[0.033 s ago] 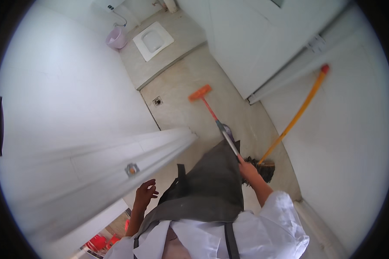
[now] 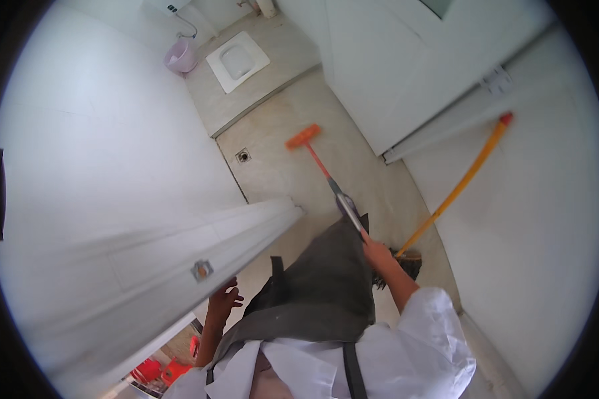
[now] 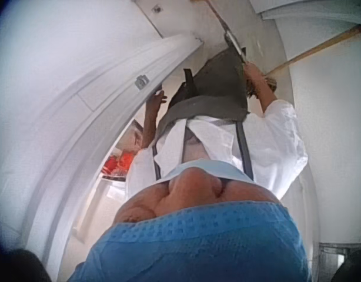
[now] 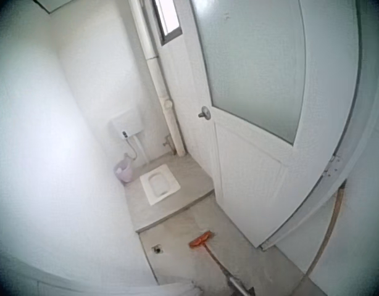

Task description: The person pours cleaning powder from a bag onto a floor, then scrubs the wet surface using a red broom and an orange squeegee while walking through a restroom area, and turns a valve on a grey pipe.

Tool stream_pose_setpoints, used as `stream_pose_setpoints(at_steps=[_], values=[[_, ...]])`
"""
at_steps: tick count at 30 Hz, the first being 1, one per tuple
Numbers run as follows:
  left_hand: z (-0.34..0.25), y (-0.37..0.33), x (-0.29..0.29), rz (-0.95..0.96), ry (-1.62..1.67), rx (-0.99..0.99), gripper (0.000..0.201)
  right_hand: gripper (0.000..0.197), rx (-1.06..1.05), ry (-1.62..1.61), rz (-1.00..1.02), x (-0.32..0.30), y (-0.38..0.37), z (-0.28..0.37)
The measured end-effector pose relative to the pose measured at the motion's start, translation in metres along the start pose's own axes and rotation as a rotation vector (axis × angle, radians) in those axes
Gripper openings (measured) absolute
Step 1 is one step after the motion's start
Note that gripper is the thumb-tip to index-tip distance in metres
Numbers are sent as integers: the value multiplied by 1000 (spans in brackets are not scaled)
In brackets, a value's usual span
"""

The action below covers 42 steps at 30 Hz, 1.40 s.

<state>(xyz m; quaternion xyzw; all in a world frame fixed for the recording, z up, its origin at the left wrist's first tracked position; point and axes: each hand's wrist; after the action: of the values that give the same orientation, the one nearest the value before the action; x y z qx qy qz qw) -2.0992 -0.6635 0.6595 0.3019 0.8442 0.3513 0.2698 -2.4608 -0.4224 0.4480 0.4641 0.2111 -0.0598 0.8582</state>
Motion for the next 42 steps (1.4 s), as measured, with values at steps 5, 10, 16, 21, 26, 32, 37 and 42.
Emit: stream_pose_setpoints(at_steps=[5, 10, 16, 21, 26, 32, 37, 42], values=[[-42, -3, 42, -248, 329, -63, 31, 51, -137, -69, 103, -123, -193, 111], [-69, 3, 66, -350, 587, -147, 35, 56, -121, 222, 116, -168, -148, 71], [-69, -5, 79, -515, 640, -138, 44, 61, 44, 466, 439, -208, -89, 40], [-72, -4, 81, -496, 644, -177, 45, 53, -302, 458, 266, -159, -261, 165], [-80, -9, 81, -487, 661, -163, 46, 52, -436, 358, 235, -138, -290, 181], [-80, -31, 88, -496, 702, -139, 47, 63, -20, 662, 502, -234, -89, 77], [-69, -26, 88, -515, 679, -143, 48, 62, -180, 713, 465, -208, -134, 128], [-65, -12, 84, -533, 637, -109, 48, 61, -426, 661, 413, -118, -264, 207]])
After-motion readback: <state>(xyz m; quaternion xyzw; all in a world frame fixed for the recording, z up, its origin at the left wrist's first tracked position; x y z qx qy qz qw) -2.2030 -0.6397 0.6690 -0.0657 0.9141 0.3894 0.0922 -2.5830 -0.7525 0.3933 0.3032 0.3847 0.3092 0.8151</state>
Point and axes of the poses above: each hand's wrist, its own y-axis away from the middle knuckle, its own x-axis out of the palm, z = x × y, and after that the axes turned 6 degrees about z, right-handed
